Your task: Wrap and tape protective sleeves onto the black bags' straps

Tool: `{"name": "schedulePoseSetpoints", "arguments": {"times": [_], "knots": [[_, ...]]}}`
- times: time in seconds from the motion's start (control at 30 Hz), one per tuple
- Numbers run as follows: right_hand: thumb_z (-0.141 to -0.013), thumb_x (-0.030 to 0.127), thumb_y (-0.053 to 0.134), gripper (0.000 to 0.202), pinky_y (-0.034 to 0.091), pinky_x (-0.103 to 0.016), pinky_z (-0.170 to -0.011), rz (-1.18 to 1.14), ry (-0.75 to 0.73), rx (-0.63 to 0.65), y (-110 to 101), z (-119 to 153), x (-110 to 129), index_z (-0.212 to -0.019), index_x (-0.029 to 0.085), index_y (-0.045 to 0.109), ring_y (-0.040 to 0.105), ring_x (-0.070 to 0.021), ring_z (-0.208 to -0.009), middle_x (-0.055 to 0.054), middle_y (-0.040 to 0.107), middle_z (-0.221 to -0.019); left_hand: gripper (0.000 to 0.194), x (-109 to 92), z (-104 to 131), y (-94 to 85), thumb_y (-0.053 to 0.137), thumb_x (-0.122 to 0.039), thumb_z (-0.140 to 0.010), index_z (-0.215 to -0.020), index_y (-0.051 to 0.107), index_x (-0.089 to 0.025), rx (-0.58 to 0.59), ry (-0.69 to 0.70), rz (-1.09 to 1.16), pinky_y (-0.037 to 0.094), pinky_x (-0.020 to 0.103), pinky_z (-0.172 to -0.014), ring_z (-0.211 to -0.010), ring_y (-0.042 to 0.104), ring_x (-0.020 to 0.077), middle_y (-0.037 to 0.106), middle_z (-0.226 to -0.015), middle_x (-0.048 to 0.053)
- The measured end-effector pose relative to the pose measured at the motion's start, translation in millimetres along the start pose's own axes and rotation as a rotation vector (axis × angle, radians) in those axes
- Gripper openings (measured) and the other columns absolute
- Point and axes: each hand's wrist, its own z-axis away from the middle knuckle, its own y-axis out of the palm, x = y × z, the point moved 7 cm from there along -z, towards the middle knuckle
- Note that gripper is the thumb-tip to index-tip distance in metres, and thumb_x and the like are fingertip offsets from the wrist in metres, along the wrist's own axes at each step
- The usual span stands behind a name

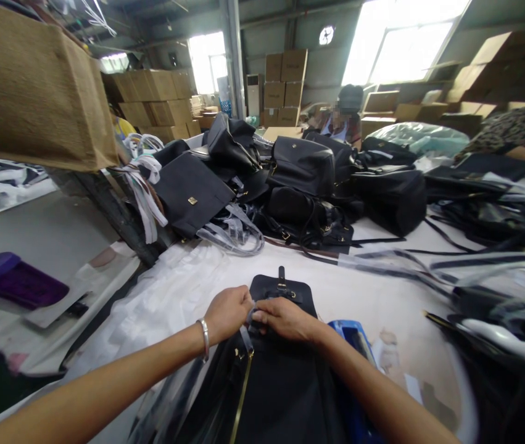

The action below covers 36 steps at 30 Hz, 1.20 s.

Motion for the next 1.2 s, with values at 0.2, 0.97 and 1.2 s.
{"name": "schedulePoseSetpoints", "arguments": {"times": [0.2,0.97,1.2], "knots": [[-0.094,0.031,0.046,0.025,0.037,-0.022,-0.061,-0.006,0.014,-0.036,-1.8,2.4,-1.9,-0.085,0.018,0.065,0.056,-0.0131,-0.064,0.001,0.064,-0.070,0.016,-3.9,-6.4,0.1,0.049,-0.023,-0.077,-0.061,0.051,-0.020,0.033,0.018,-0.059,0.027,0.026,-0.053,-0.057,0.052,0.0153,0.059,-0.058,-0.001],[-0.088,0.026,0.055,0.009,0.034,-0.025,-0.065,0.186,0.223,-0.310,-23.3,29.2,-19.2,-0.086,0.020,0.062,0.058,-0.0168,-0.073,-0.001,0.066,-0.076,0.016,-16.4,-14.7,7.1,0.048,-0.022,-0.080,-0.070,0.060,-0.020,0.046,0.053,-0.145,0.032,0.026,-0.054,-0.063,0.060,0.0174,0.067,-0.066,0.002],[-0.085,0.027,0.060,0.006,0.034,-0.023,-0.064,0.212,0.243,-0.295,-22.9,31.4,-22.1,-0.089,0.022,0.061,0.060,-0.0161,-0.075,0.000,0.068,-0.083,0.017,-22.9,-18.7,15.4,0.047,-0.021,-0.081,-0.073,0.062,-0.021,0.053,0.074,-0.229,0.031,0.027,-0.055,-0.066,0.060,0.0194,0.068,-0.069,0.003]]}}
